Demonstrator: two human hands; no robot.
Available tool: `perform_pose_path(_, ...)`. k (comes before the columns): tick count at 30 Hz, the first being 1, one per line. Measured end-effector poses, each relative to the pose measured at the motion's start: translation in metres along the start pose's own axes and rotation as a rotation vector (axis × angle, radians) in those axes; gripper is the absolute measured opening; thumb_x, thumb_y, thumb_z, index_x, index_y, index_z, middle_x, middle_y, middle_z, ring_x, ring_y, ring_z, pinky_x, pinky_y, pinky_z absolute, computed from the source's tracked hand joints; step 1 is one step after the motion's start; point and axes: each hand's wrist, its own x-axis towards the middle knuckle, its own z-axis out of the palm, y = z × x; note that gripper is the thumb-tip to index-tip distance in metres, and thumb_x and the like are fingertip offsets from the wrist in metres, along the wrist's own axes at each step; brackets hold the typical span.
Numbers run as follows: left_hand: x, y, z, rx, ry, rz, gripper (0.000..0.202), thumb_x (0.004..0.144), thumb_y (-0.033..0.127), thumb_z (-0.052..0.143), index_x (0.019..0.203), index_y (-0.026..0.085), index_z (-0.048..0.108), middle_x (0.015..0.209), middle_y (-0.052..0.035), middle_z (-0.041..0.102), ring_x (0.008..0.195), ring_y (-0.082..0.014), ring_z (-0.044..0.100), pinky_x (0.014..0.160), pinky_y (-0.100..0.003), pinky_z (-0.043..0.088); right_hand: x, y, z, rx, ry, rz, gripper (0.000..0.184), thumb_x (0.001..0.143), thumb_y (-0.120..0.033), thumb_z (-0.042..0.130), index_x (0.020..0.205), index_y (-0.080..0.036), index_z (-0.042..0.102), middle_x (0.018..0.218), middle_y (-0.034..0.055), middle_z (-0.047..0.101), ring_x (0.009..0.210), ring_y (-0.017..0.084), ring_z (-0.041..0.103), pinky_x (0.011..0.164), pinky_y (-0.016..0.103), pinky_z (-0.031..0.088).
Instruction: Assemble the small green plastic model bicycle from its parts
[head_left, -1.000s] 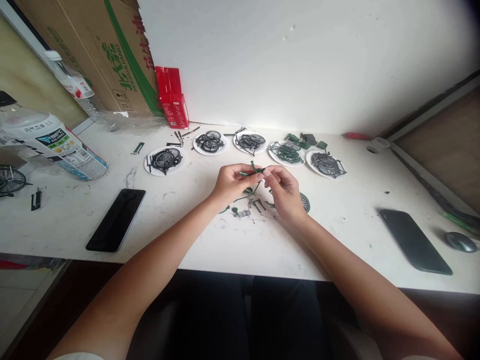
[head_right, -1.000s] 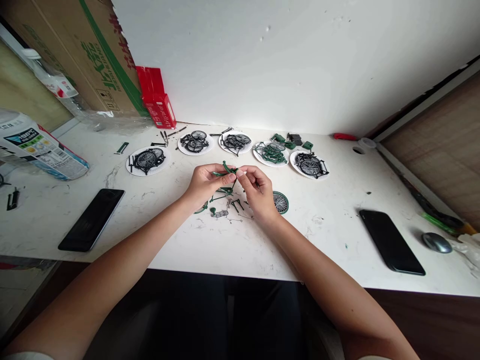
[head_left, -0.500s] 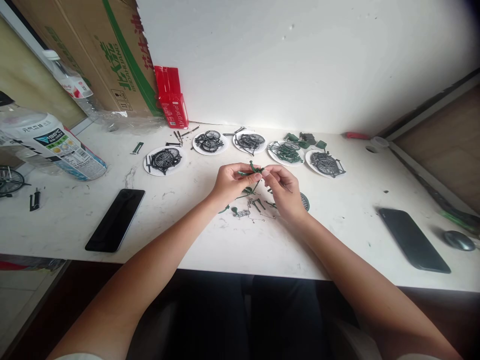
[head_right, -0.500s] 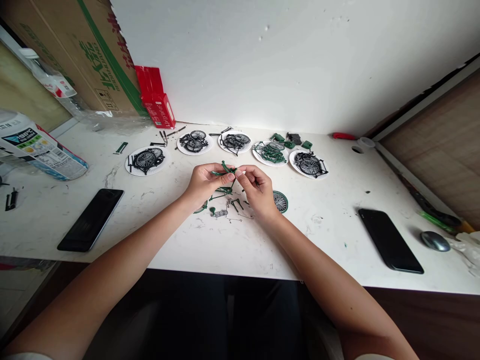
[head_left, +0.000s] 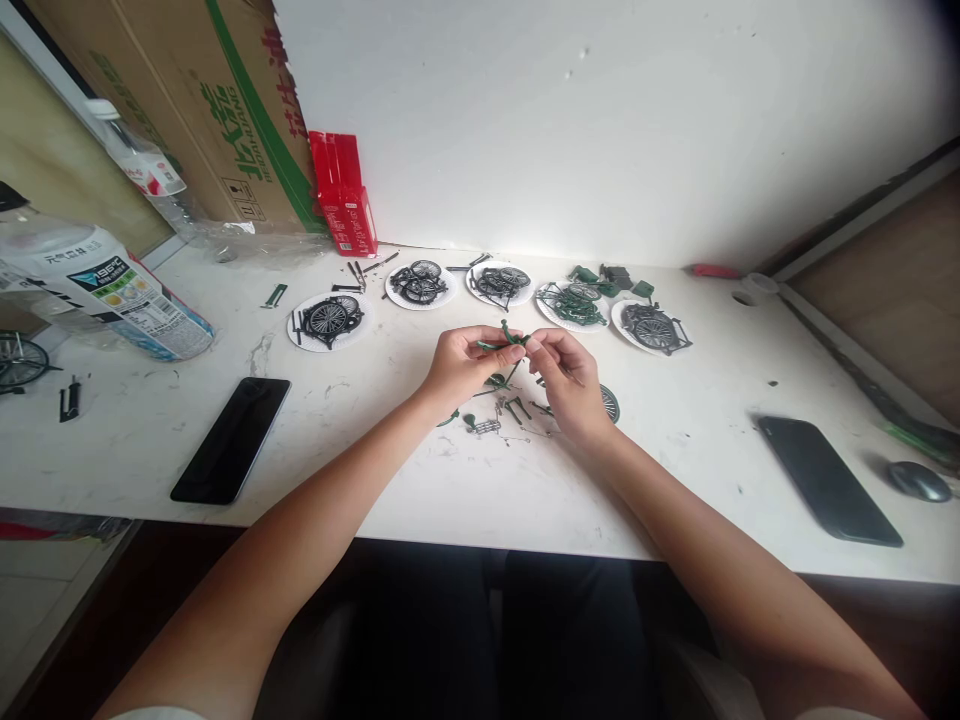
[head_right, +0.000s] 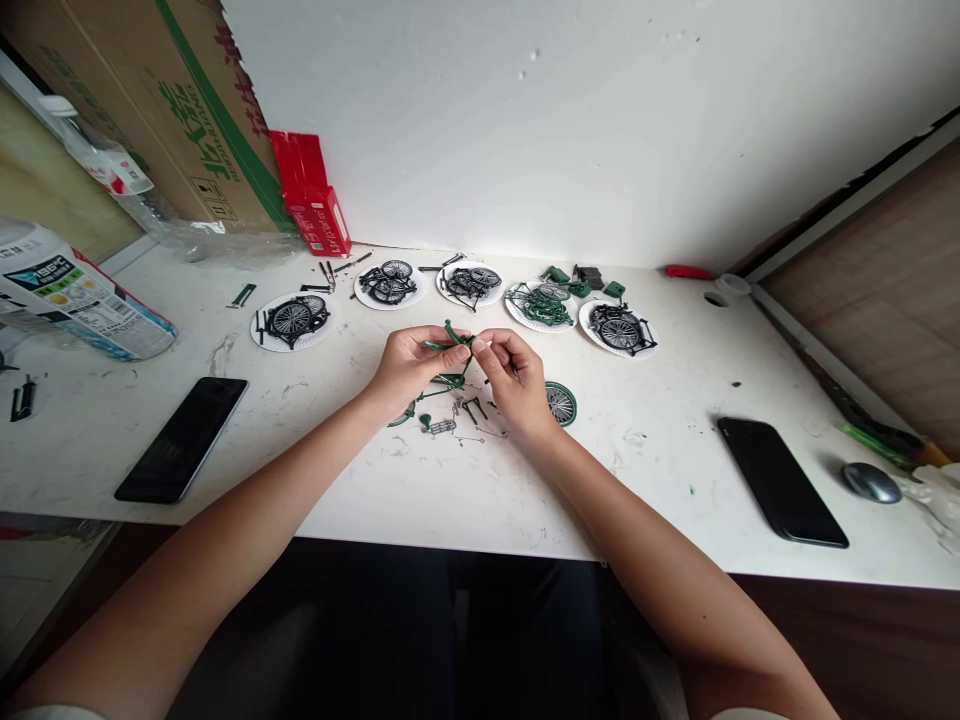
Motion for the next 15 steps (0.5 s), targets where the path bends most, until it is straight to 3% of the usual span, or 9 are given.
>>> perform_pose_path(8, 0.0008, -0.0003, -0.0016, 0.044, 0.000, 0.029, 0.050, 0.068, 0.046, 0.101, 0.104, 0.016, 0.085, 0.104, -0.0110, 0.082, 0.089, -0.0201, 0.074, 0.085, -0.035, 0.061, 0.0012, 0.0015, 0.0007, 0.011, -0.003, -0.018, 0.044, 0.090, -0.068, 0.079, 0.097, -0.026, 0.071, 0.073, -0.0024, 0.048, 0.069, 0.015, 0.044, 0.062, 0.030, 0.038)
perform_pose_path(15, 0.0028, -0.0034, -0.0035, 0.052, -0.015, 0.064, 0.050, 0.069, 0.048, 0.100, 0.104, 0.016, 0.085, 0.104, -0.0109, 0.082, 0.095, -0.0225, 0.075, 0.089, -0.037, 0.061, 0.0012, -0.0018, 0.0007, -0.006, -0.006, -0.005, 0.045, 0.089, -0.069, 0.080, 0.095, -0.026, 0.071, 0.070, -0.0037, 0.041, 0.065, 0.015, 0.038, 0.060, 0.030, 0.034)
